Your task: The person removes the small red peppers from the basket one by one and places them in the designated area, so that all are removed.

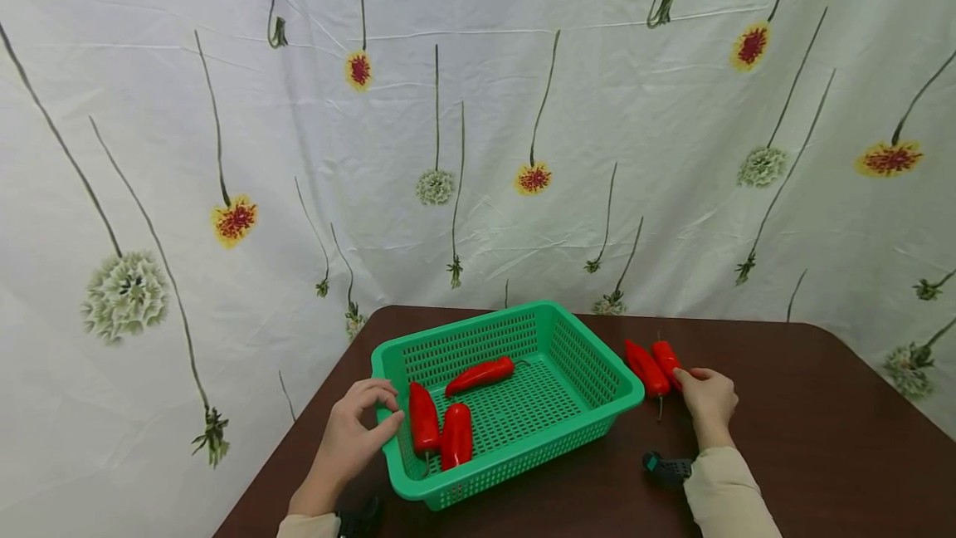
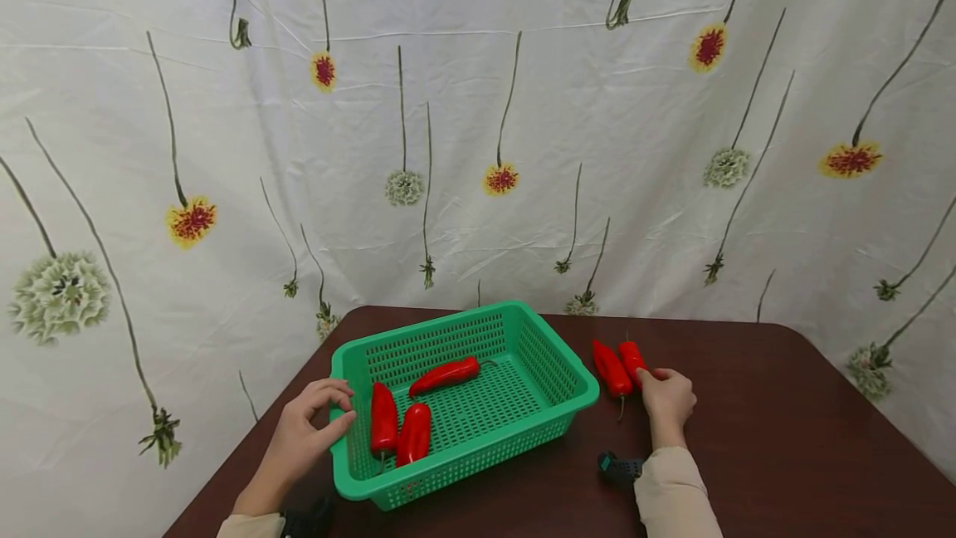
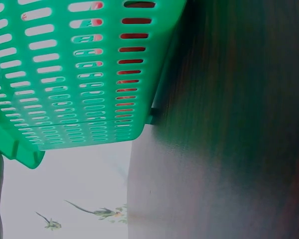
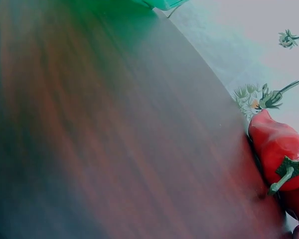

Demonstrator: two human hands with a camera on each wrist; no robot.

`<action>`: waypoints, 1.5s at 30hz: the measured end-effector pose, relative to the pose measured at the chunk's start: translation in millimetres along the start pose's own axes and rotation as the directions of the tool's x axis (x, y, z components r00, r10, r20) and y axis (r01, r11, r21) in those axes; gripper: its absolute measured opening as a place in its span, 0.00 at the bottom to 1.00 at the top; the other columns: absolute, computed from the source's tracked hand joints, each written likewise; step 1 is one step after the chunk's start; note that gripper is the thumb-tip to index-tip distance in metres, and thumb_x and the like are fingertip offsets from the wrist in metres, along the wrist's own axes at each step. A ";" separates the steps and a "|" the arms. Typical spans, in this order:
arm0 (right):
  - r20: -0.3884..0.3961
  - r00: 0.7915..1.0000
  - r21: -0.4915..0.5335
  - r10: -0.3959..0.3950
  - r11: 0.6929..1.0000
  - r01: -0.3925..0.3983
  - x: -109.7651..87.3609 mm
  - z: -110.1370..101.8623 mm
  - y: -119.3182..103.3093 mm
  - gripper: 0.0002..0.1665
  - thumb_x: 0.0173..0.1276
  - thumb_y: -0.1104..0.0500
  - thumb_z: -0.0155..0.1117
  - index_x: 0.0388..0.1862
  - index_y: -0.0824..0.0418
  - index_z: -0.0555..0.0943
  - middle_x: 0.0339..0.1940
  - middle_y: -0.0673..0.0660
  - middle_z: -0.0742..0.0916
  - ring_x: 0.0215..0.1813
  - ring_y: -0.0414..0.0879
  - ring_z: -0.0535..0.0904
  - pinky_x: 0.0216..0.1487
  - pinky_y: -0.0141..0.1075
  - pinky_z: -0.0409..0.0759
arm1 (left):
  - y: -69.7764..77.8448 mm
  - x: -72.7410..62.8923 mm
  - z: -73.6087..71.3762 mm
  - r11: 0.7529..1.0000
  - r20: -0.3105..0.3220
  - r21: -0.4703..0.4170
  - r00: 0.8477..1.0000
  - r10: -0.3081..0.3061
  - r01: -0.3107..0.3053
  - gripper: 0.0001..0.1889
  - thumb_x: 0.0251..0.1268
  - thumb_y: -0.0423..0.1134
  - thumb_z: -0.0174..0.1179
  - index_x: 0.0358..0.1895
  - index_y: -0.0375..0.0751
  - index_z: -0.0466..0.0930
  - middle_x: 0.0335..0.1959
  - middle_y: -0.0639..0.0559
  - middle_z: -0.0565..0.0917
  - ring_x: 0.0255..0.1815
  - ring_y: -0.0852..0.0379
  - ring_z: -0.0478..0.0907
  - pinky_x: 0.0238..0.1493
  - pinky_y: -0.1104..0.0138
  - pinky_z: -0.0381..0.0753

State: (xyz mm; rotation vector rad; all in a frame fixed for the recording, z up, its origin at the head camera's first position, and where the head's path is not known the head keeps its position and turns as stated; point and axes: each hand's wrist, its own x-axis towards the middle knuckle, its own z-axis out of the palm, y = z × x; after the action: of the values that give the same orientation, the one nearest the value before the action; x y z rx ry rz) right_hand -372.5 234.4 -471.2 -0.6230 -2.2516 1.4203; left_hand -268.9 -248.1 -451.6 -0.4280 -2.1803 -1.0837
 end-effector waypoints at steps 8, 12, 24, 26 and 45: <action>-0.002 1.000 -0.001 0.002 1.000 -0.002 1.2 -1.0 -0.6 0.26 0.68 0.54 0.62 0.54 0.76 0.80 0.58 0.76 0.79 0.61 0.72 0.67 0.60 0.60 0.68 | -0.6 -0.4 0.3 1.000 -0.005 -0.005 1.000 -0.003 0.003 0.16 0.53 0.25 0.71 0.28 0.55 0.79 0.44 0.50 0.85 0.50 0.64 0.76 0.51 0.66 0.80; -0.004 1.000 -0.001 0.003 1.000 -0.003 1.4 -0.8 -0.4 0.26 0.68 0.54 0.62 0.54 0.75 0.80 0.58 0.76 0.79 0.61 0.71 0.67 0.60 0.59 0.68 | -0.8 -0.5 0.3 1.000 -0.007 -0.005 1.000 0.005 -0.005 0.17 0.52 0.25 0.71 0.28 0.55 0.79 0.44 0.49 0.85 0.50 0.63 0.76 0.51 0.66 0.80; 0.013 1.000 0.002 -0.015 1.000 0.015 0.8 -7.3 -8.5 0.26 0.69 0.54 0.61 0.55 0.75 0.79 0.59 0.75 0.79 0.64 0.71 0.65 0.61 0.60 0.67 | -0.9 1.0 1.0 1.000 -0.002 -0.001 1.000 0.012 -0.012 0.16 0.53 0.26 0.71 0.28 0.54 0.79 0.44 0.51 0.85 0.50 0.63 0.76 0.51 0.64 0.81; 0.007 1.000 0.010 -0.018 1.000 0.018 1.0 -8.3 -11.1 0.26 0.69 0.54 0.61 0.56 0.74 0.79 0.60 0.75 0.79 0.65 0.71 0.65 0.61 0.60 0.67 | -1.0 1.1 1.0 1.000 -0.003 -0.001 1.000 0.014 -0.014 0.16 0.52 0.26 0.71 0.28 0.54 0.79 0.43 0.51 0.85 0.50 0.63 0.76 0.51 0.64 0.80; 0.212 0.960 0.042 -0.182 0.983 0.177 -7.2 -29.0 -66.9 0.32 0.72 0.45 0.61 0.66 0.64 0.76 0.72 0.67 0.73 0.73 0.66 0.65 0.65 0.59 0.70 | -2.5 0.1 0.3 0.999 -0.004 -0.006 0.999 0.044 -0.044 0.16 0.52 0.24 0.71 0.29 0.54 0.79 0.43 0.48 0.85 0.50 0.62 0.76 0.50 0.65 0.80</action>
State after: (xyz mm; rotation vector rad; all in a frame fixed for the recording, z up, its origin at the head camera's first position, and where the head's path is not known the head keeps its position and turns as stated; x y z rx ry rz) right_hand -360.8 225.9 -399.4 -0.2584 -2.3820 1.4805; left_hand -270.5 -249.4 -453.1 -0.4742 -2.1549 -1.0662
